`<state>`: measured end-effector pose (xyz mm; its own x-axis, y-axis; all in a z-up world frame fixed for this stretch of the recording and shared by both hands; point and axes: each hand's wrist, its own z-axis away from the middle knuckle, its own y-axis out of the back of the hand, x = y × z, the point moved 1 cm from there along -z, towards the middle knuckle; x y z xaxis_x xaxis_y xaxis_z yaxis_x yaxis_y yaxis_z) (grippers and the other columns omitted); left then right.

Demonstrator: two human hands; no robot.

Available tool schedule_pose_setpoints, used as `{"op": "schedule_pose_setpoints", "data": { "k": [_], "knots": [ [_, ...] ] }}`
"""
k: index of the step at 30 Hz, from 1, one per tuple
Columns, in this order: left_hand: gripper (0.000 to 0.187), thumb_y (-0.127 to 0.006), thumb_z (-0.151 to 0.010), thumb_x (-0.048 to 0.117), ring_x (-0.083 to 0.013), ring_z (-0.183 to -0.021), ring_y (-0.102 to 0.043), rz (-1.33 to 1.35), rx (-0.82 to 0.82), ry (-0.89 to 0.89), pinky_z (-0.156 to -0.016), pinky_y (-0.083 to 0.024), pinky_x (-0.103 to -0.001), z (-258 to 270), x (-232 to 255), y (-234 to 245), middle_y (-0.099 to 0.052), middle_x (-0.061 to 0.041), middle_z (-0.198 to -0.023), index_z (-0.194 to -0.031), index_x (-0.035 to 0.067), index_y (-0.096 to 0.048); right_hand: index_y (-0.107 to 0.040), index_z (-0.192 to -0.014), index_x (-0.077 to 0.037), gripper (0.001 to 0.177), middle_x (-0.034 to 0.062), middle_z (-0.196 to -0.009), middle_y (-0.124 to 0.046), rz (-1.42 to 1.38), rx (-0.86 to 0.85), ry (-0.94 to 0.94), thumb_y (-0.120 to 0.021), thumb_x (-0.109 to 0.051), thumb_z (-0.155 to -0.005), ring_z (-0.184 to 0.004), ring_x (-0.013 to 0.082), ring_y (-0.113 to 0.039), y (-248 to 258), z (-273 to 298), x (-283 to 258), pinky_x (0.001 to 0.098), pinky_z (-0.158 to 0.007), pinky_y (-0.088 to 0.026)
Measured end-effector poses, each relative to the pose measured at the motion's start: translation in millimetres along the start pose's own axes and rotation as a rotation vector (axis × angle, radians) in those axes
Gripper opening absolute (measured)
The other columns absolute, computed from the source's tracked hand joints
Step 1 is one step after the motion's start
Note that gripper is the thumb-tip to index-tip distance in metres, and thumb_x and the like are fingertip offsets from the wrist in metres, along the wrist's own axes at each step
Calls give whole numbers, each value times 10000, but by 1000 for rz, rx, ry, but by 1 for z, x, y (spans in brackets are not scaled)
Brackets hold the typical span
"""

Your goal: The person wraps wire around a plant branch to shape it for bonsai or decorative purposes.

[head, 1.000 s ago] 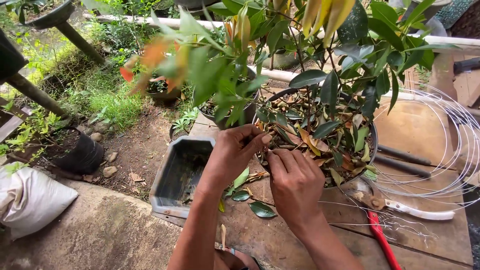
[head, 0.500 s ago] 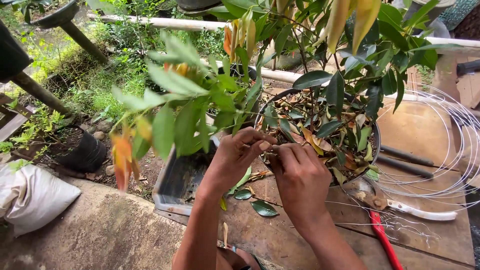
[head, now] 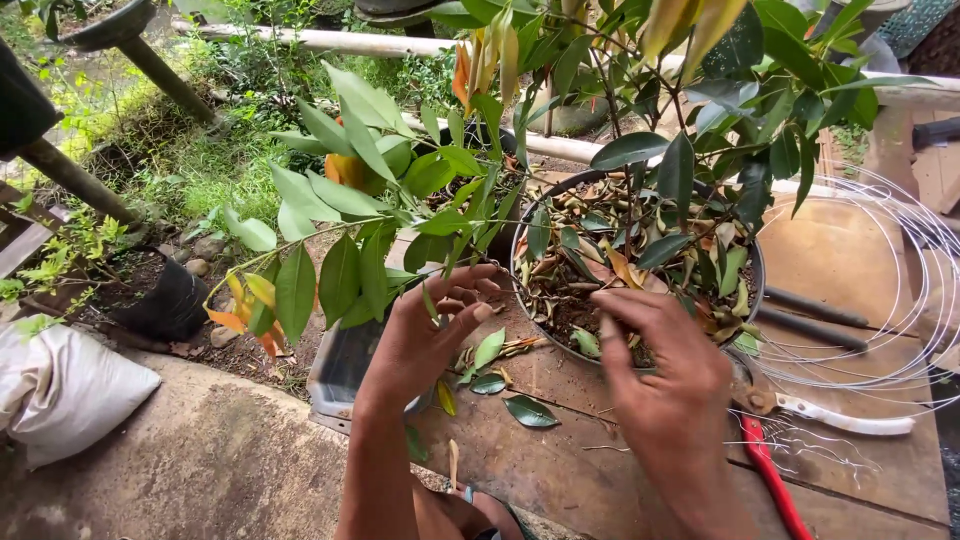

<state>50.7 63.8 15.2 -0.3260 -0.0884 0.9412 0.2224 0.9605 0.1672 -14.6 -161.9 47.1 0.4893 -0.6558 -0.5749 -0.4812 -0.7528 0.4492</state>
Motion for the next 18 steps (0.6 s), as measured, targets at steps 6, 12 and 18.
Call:
{"op": "schedule_pose_setpoints", "data": {
  "k": [6, 12, 18],
  "knots": [
    [250, -697, -957, 127, -121, -877, -702, 25, 186, -11, -832, -559, -269, 1, -5, -8, -772, -24, -1013, -1200, 77, -727, -621, -1137, 90, 174, 221, -1115, -721, -216, 185, -119, -595, 173, -986, -923, 227, -724, 34, -3, -17, 263, -827, -628],
    [234, -774, -885, 184, -120, -791, -715, -53, 249, -140, -839, -562, -295, -6, 6, -24, -790, -32, -1005, -1089, 77, -736, -726, -1050, -49, 192, 114, -1062, -773, -166, -68, -128, -676, 19, -877, -781, 149, -719, 14, -12, -5, 224, -645, -621],
    [139, -765, -900, 99, -98, -838, -692, -41, 189, -158, -839, -563, -274, -12, -6, -31, -766, 8, -977, -1038, 98, -747, -724, -1111, -40, 239, 156, -1142, -764, -45, -144, 16, -702, -74, -875, -951, 227, -752, -17, -19, -11, 303, -810, -656]
  ]
}}
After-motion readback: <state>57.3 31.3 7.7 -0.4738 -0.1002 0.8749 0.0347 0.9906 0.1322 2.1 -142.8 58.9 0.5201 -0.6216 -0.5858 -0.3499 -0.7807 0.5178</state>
